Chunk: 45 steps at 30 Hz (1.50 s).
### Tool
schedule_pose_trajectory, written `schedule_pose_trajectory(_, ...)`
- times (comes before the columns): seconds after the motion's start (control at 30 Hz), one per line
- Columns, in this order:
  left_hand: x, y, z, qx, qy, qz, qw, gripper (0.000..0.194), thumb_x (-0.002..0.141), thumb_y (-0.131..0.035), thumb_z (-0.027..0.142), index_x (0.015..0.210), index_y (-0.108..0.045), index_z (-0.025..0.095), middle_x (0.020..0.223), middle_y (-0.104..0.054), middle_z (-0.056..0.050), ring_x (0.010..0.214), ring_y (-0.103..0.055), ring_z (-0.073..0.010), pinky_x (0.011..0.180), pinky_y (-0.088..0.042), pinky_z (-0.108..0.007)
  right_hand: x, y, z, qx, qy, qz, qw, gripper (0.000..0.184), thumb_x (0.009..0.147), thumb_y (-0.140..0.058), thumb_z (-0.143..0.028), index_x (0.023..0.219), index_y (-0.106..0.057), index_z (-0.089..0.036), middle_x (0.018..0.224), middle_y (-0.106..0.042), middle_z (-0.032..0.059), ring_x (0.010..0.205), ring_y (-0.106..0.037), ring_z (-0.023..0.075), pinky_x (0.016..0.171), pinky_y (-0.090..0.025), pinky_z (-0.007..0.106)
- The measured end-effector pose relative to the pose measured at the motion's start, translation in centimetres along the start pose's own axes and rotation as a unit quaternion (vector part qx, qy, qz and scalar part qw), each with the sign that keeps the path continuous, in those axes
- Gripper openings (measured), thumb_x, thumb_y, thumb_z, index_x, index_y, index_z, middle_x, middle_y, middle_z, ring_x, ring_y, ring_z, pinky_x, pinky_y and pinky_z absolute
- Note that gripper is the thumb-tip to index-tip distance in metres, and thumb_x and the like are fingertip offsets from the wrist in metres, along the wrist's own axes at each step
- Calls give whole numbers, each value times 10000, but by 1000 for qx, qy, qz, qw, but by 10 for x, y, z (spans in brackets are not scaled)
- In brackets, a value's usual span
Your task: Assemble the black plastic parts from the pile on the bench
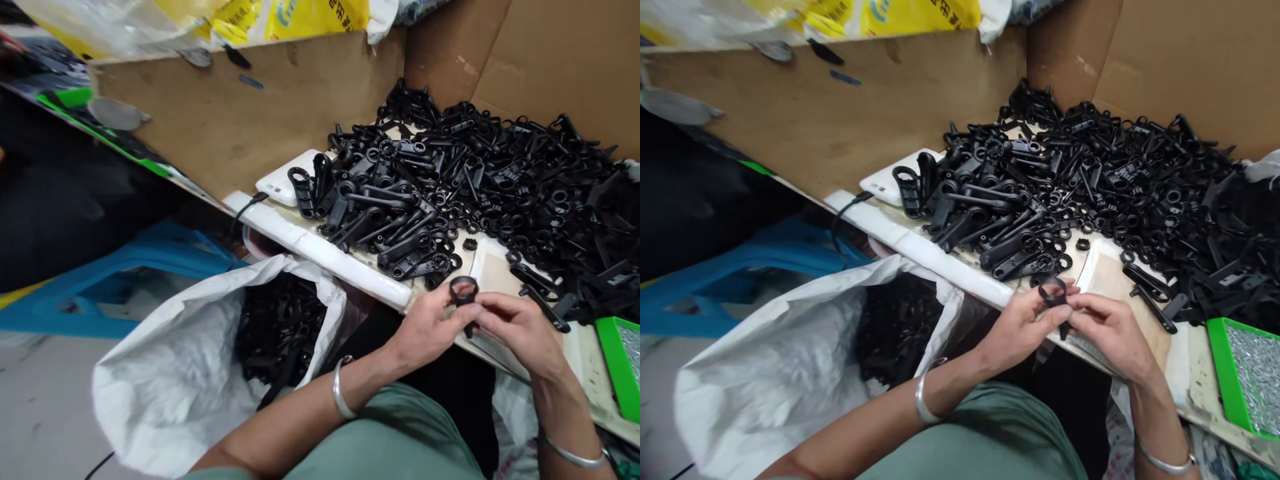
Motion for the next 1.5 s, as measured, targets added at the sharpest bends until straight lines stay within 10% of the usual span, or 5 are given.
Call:
schedule_pose_trajectory(0.27, -1, -4, -29, -210, 124, 40, 969, 326, 876, -596, 311, 1148, -587, 131, 1076, -709, -115, 791, -701, -145, 714, -548, -265, 61, 32, -4, -304, 72, 77, 947, 277, 904, -560, -331, 1078, -739, -212, 1053, -738, 82, 865, -698, 262, 851, -557, 444)
schedule_pose_trajectory(0.5, -8, -9, -30, -239, 170, 6, 956, 375, 830, -605, 296, 1167, -515, 157, 1176, -644, -132, 640, -619, -77, 471, -403, -172, 95, 8, 14, -387, 130, 8, 913, 264, 894, -527, -198, 1092, -701, -224, 1041, -709, 76, 968, -651, 252, 865, -502, 393)
schedule_pose_trajectory(0.83, -5, -12, -38, -301, 185, 36, 935, 276, 791, -623, 153, 1066, -625, 181, 1248, -614, -103, 1053, -614, -177, 709, -498, -218, 52, 24, 16, -372, 149, 72, 913, 134, 918, -530, -266, 969, -638, -205, 885, -683, 55, 740, -639, 212, 719, -508, 344)
schedule_pose_trajectory(1.1, 4, 6, -41, -305, 188, 94, 929, 310, 747, -635, 91, 1042, -673, 178, 1249, -643, -78, 1178, -595, -211, 804, -491, -251, -17, 40, 8, -547, 208, 137, 799, 258, 1016, -456, -281, 1157, -641, -171, 1041, -679, 110, 978, -607, 280, 801, -511, 390)
schedule_pose_trajectory(1.5, 31, 22, -43, -312, 230, 149, 910, 200, 793, -595, 42, 951, -651, 151, 1106, -686, -87, 1066, -646, -160, 769, -456, -225, -18, 45, 36, -469, 171, 71, 863, 326, 1021, -404, -369, 1132, -658, -196, 1145, -666, 112, 1002, -621, 286, 864, -526, 443)
Point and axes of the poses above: each hand's wrist, its own x-axis towards the middle knuckle, its own y-axis out of the back of the hand, z = x × y, the point moved 9 cm from there along x, towards the middle knuckle
